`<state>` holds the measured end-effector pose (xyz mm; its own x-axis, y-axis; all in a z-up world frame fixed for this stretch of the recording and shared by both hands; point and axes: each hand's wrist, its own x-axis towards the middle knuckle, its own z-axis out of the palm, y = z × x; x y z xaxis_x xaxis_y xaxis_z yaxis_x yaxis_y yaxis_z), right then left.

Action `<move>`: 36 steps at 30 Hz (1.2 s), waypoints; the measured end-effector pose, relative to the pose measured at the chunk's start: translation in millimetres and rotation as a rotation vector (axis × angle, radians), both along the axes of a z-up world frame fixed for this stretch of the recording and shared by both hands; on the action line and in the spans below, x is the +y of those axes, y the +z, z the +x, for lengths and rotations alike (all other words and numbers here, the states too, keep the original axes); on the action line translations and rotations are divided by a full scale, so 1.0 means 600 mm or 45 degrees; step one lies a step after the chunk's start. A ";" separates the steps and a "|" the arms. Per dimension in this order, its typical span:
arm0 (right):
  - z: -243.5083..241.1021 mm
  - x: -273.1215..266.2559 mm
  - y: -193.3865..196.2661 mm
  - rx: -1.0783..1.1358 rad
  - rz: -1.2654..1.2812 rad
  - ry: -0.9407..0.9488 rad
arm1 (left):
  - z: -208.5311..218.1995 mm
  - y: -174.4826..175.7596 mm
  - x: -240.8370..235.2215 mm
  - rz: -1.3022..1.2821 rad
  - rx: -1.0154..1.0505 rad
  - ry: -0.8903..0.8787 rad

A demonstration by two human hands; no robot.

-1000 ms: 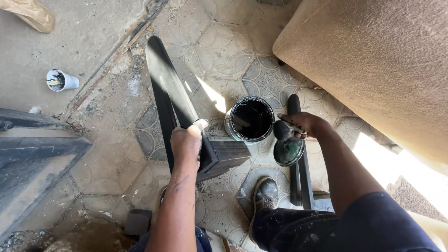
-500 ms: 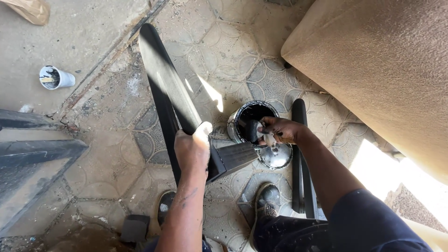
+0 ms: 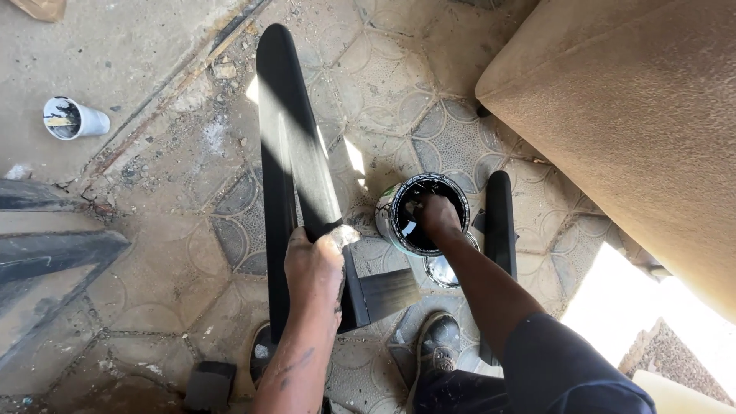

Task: The person sands a black furniture leg with a sanding block while sitting on the floor. They then dip a cloth into a paint can and apply black paint to the leg, wiping it down thoroughly.

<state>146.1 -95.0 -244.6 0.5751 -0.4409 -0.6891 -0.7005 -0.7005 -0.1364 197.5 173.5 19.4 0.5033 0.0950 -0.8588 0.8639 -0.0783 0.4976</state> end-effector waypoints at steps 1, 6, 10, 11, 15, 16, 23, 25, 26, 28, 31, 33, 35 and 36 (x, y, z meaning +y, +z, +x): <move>-0.004 -0.010 -0.026 0.000 0.000 0.003 | 0.001 0.000 0.000 0.000 0.000 0.003; 0.000 -0.026 -0.095 -0.012 -0.216 0.134 | 0.002 0.008 0.003 0.027 -0.011 -0.075; 0.012 -0.001 -0.076 0.077 -0.194 0.053 | 0.002 0.013 0.003 0.068 0.023 -0.068; 0.011 -0.001 -0.082 0.088 -0.198 0.045 | 0.002 0.016 0.003 0.011 0.023 -0.025; 0.015 0.002 -0.075 0.110 -0.186 0.076 | 0.009 0.033 0.000 0.040 0.094 -0.049; 0.015 0.000 -0.078 0.108 -0.186 0.078 | 0.007 0.028 -0.001 0.039 0.092 -0.047; 0.004 -0.014 -0.097 0.094 -0.153 0.097 | -0.003 0.019 0.001 -0.017 0.004 -0.012; 0.013 -0.006 -0.066 0.087 -0.147 0.105 | -0.004 0.024 0.000 0.012 0.006 -0.035; 0.022 0.004 -0.036 0.116 -0.099 0.015 | -0.003 0.029 -0.001 -0.004 0.012 -0.019; 0.012 -0.018 -0.088 0.144 -0.051 -0.073 | -0.005 0.026 0.000 -0.019 0.017 -0.001; 0.012 -0.078 -0.139 -0.184 -0.462 1.269 | -0.013 0.009 -0.002 0.019 0.067 -0.005; 0.050 -0.023 0.021 0.153 0.324 -0.015 | -0.017 0.009 -0.003 0.043 0.050 -0.058; 0.042 -0.040 -0.013 0.134 0.461 -0.483 | -0.019 0.007 -0.003 0.043 0.037 -0.049; 0.037 -0.049 -0.030 0.117 0.595 -0.957 | -0.020 0.006 -0.003 0.046 0.030 -0.044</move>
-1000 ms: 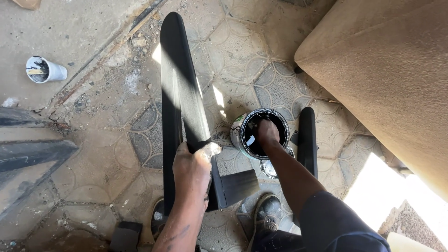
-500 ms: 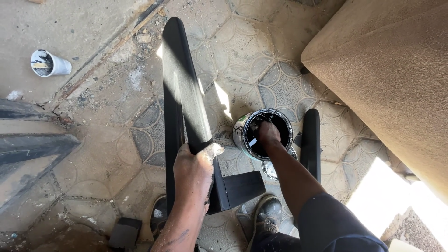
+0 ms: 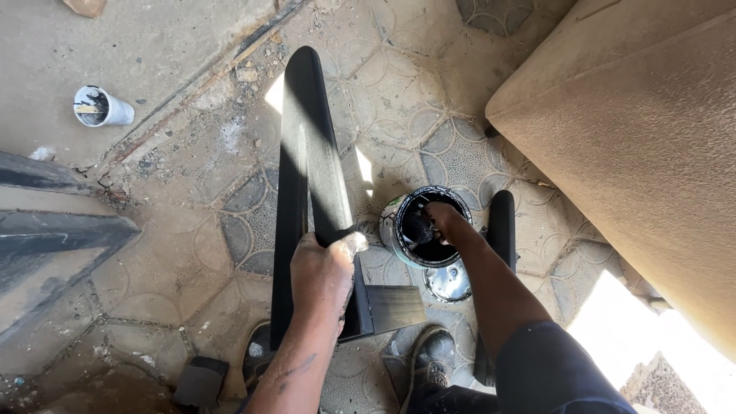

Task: The person sands a black furniture leg with a sanding block while sitting on the floor. They then dip a cloth into a paint can and apply black paint to the leg, wiping it down thoroughly.

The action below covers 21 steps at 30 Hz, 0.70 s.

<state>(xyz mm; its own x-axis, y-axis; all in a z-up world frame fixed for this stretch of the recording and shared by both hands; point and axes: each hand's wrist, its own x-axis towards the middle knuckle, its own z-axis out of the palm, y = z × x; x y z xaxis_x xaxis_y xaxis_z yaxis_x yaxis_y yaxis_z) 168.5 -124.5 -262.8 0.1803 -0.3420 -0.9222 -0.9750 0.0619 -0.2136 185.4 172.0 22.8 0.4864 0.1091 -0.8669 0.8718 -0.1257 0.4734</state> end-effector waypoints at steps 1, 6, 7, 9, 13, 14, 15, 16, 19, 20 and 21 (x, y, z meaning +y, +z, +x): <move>-0.003 -0.005 -0.002 -0.001 -0.003 0.003 | 0.000 0.004 0.000 -0.003 -0.001 0.003; -0.010 -0.026 -0.023 0.086 0.089 0.027 | 0.004 0.014 0.005 0.032 -0.002 0.025; -0.010 -0.029 -0.029 0.087 0.088 0.030 | 0.004 0.015 0.004 0.031 0.000 0.028; -0.016 -0.036 -0.042 0.075 0.142 0.100 | 0.003 0.018 0.002 0.031 -0.008 0.002; -0.016 -0.055 -0.015 0.117 0.265 0.066 | -0.008 -0.017 -0.006 0.064 -0.049 -0.014; -0.017 -0.069 -0.025 0.100 0.242 0.107 | -0.007 -0.016 -0.007 0.058 -0.084 0.004; -0.020 -0.083 -0.035 0.085 0.219 0.149 | -0.008 -0.016 -0.009 0.051 -0.115 0.024; -0.026 -0.101 -0.044 0.092 0.215 0.143 | -0.012 -0.016 -0.010 0.047 -0.108 0.018; -0.025 -0.132 -0.048 0.026 0.221 0.080 | -0.017 -0.025 -0.014 0.093 -0.139 -0.080; -0.023 -0.127 -0.033 0.042 0.234 0.120 | -0.019 -0.032 -0.016 0.107 -0.156 -0.115; -0.022 -0.117 -0.021 0.058 0.251 0.160 | -0.022 -0.039 -0.016 0.126 -0.172 -0.151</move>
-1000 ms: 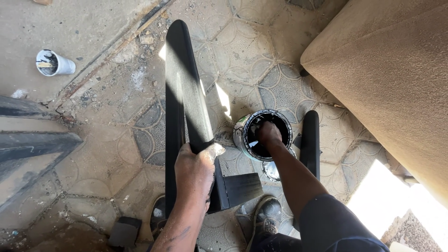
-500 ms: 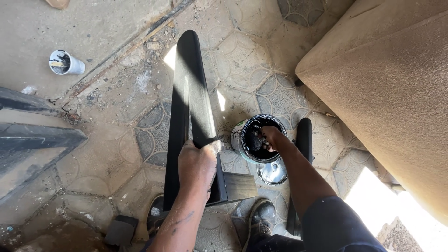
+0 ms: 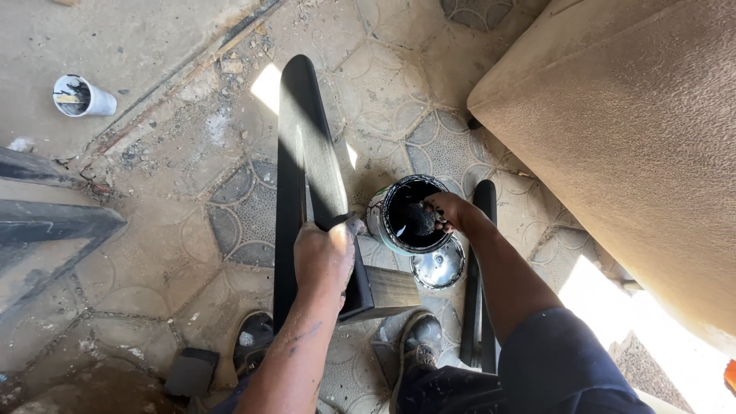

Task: The person sands a black furniture leg with a sanding block while sitting on the floor. They then dip a cloth into a paint can and apply black paint to the leg, wiping it down thoroughly.

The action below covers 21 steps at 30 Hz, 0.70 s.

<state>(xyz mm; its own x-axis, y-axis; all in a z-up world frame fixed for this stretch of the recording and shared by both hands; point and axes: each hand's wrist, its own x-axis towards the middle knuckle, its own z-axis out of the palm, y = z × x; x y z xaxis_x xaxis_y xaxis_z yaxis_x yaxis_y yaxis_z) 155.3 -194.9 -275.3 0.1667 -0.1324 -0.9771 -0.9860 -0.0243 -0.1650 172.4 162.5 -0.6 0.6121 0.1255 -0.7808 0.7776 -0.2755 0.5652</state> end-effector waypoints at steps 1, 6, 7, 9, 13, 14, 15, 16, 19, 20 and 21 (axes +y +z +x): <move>-0.004 0.006 -0.005 -0.002 0.003 -0.001 | 0.000 0.015 -0.001 0.003 -0.002 -0.001; -0.005 0.017 -0.063 0.026 -0.051 -0.009 | -0.006 -0.009 -0.001 -0.100 -0.037 0.141; 0.001 0.021 -0.055 0.027 -0.047 -0.014 | -0.005 -0.010 -0.002 -0.096 -0.036 0.136; 0.009 0.025 -0.037 -0.019 -0.095 -0.060 | -0.004 -0.013 -0.007 -0.040 -0.057 0.090; 0.017 0.028 0.068 -0.123 -0.132 -0.036 | 0.012 0.054 -0.023 -0.161 0.095 0.256; 0.008 0.040 0.121 -0.276 -0.157 0.164 | 0.013 0.053 -0.025 -0.164 0.082 0.234; 0.000 0.053 0.173 -0.427 -0.183 0.365 | 0.014 0.053 -0.027 -0.167 0.069 0.212; -0.007 0.043 0.151 -0.426 -0.189 0.357 | -0.001 -0.043 -0.043 -0.172 0.070 0.203; -0.032 0.013 0.096 -0.325 -0.349 -0.484 | -0.052 -0.216 -0.041 0.169 -0.234 -0.238; -0.043 0.002 0.085 -0.329 -0.409 -0.483 | -0.053 -0.206 -0.035 0.197 -0.272 -0.262; -0.054 -0.009 0.074 -0.332 -0.468 -0.482 | -0.053 -0.196 -0.029 0.225 -0.309 -0.287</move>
<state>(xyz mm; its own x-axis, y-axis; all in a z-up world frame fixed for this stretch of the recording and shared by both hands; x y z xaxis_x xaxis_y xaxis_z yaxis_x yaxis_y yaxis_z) 123.1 -200.1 -231.1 0.2708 -0.5520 -0.7886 -0.8651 0.2198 -0.4509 140.6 145.1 -118.3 0.8044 0.0862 -0.5878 0.5354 -0.5342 0.6542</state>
